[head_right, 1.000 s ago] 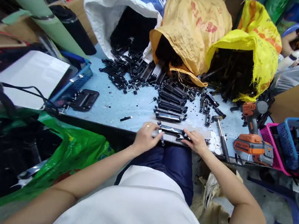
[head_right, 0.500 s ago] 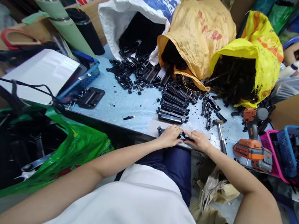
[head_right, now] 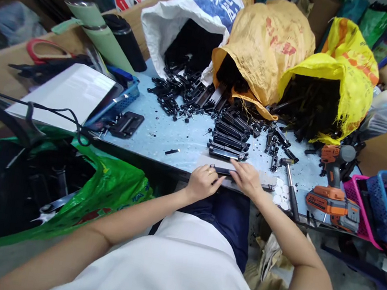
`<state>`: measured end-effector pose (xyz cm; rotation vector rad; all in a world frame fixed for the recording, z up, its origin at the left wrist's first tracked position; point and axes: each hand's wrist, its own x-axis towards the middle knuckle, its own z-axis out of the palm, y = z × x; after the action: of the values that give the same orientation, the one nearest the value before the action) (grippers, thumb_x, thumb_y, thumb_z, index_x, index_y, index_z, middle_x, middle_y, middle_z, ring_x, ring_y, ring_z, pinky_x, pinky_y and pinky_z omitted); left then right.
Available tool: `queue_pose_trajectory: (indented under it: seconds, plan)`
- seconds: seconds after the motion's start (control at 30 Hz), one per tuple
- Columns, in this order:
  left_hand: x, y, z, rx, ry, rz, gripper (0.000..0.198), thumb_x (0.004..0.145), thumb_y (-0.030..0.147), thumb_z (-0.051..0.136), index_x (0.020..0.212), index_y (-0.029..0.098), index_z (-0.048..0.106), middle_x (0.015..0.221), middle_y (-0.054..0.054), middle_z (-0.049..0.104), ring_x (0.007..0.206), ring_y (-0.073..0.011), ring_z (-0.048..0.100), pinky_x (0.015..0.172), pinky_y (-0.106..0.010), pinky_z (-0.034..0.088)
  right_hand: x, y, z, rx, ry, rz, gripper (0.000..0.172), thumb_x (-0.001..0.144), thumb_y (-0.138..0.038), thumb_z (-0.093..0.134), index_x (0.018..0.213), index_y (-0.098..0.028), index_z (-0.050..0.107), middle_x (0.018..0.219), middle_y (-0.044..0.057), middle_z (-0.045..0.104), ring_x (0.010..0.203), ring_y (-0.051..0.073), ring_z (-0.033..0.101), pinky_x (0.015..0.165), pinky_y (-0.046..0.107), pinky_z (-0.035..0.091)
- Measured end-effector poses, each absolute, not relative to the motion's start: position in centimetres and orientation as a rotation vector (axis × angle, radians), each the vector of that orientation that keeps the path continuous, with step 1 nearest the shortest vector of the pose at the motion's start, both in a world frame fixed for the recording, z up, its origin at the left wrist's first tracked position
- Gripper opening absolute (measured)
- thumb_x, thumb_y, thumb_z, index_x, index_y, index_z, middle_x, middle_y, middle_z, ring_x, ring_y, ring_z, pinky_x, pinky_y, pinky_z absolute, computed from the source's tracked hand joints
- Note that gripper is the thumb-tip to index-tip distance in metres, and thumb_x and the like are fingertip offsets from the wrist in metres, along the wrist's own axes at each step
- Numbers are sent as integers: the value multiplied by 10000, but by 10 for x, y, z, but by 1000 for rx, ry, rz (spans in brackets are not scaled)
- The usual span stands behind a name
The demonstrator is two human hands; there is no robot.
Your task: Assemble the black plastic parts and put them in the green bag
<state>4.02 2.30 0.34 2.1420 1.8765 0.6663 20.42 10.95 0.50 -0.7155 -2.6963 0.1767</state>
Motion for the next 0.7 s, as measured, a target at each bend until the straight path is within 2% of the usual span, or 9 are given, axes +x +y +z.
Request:
queue_pose_trajectory:
  seconds: [0.1,0.2,0.4,0.6,0.7]
  plan:
    - [39,4,6,1810,2069,324,401,831,430,441,714,122,670,694,-146,646,715,-268,622,633,-342,433,173,100,-3,-527,-2793,322,428,921,-393,316,1273,-208,473,1156,111,573,991,198,551,841,354,464]
    - [45,3,7,1650,2042,156,412,812,452,460,770,119,699,732,-160,673,725,-288,645,640,-346,447,160,96,-12,-508,-2800,425,418,925,-384,308,1282,-232,464,1156,98,576,1003,191,550,853,360,465]
    - [43,22,7,1536,2096,157,399,853,378,410,850,117,712,818,-171,692,849,-297,652,726,-351,465,156,101,-22,-672,-2622,474,458,928,-396,289,1320,-200,421,1147,102,580,999,188,546,867,350,457]
    - [44,29,8,1507,2124,99,394,859,367,405,901,113,703,856,-155,694,857,-265,654,751,-325,471,149,101,-23,-781,-2605,460,421,932,-360,286,1291,-233,467,1033,82,599,916,189,535,829,352,462]
    - [42,29,10,1526,2119,78,375,851,363,423,895,121,705,851,-144,695,876,-257,648,763,-314,468,151,100,-24,-780,-2650,417,419,924,-375,306,1267,-227,495,1047,90,586,892,200,520,814,370,463]
